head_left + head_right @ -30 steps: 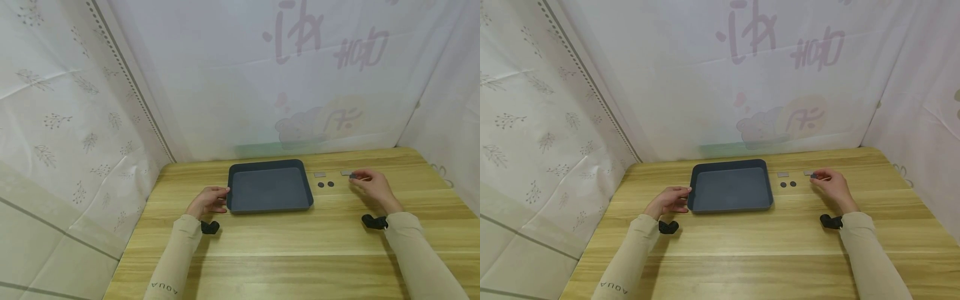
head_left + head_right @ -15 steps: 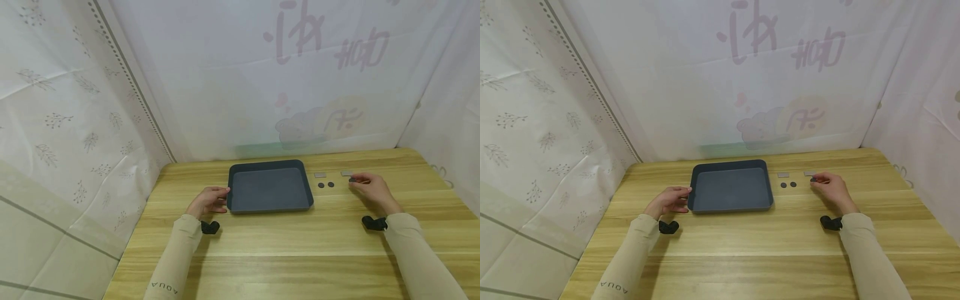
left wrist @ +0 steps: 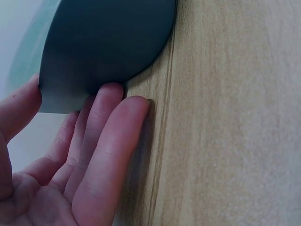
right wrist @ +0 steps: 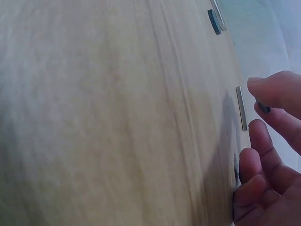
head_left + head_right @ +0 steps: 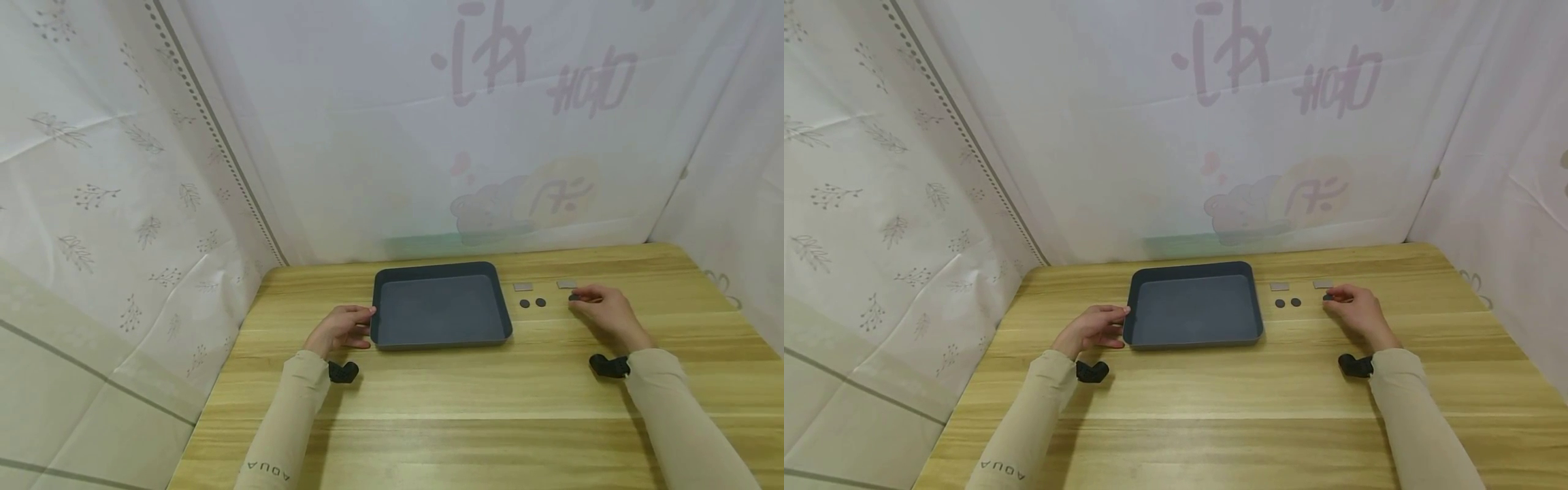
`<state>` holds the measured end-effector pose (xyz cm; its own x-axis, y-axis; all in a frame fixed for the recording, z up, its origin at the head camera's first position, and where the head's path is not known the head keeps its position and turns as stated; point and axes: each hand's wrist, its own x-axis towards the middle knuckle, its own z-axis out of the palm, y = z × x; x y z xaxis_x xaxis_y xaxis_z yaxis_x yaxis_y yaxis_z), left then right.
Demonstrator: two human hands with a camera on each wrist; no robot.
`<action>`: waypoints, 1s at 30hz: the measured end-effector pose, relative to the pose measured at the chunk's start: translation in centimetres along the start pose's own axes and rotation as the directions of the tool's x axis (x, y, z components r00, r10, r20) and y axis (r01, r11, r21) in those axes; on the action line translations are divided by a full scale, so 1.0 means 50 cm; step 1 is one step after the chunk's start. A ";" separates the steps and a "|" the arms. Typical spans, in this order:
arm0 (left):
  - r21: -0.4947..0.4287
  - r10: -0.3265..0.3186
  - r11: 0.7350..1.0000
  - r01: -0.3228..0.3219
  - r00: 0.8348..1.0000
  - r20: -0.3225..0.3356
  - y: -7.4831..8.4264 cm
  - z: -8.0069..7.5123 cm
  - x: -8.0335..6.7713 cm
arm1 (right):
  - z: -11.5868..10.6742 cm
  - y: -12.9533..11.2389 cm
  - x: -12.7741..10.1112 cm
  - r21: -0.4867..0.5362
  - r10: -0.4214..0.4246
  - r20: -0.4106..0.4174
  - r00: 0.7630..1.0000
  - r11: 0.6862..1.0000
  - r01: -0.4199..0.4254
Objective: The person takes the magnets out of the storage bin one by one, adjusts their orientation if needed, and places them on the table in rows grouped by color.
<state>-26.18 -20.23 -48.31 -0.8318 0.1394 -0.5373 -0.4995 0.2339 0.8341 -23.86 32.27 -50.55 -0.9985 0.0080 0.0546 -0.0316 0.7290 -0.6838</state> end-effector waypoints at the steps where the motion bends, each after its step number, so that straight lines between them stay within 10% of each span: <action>1: 0.002 0.003 1.000 -0.003 1.000 0.002 -0.001 -0.001 0.000 | 0.001 0.001 0.001 -0.002 0.000 0.000 1.000 1.000 0.000; 30: 0.014 0.025 1.000 -0.025 1.000 -0.004 -0.001 0.000 -0.002 | 0.005 -0.003 0.002 0.000 0.053 0.037 0.998 0.999 -0.053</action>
<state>-26.07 -20.23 -48.30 -0.8451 0.1412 -0.5156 -0.4751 0.2438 0.8455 -23.98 31.99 -50.63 -0.9997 0.0207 -0.0087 0.0210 0.7275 -0.6858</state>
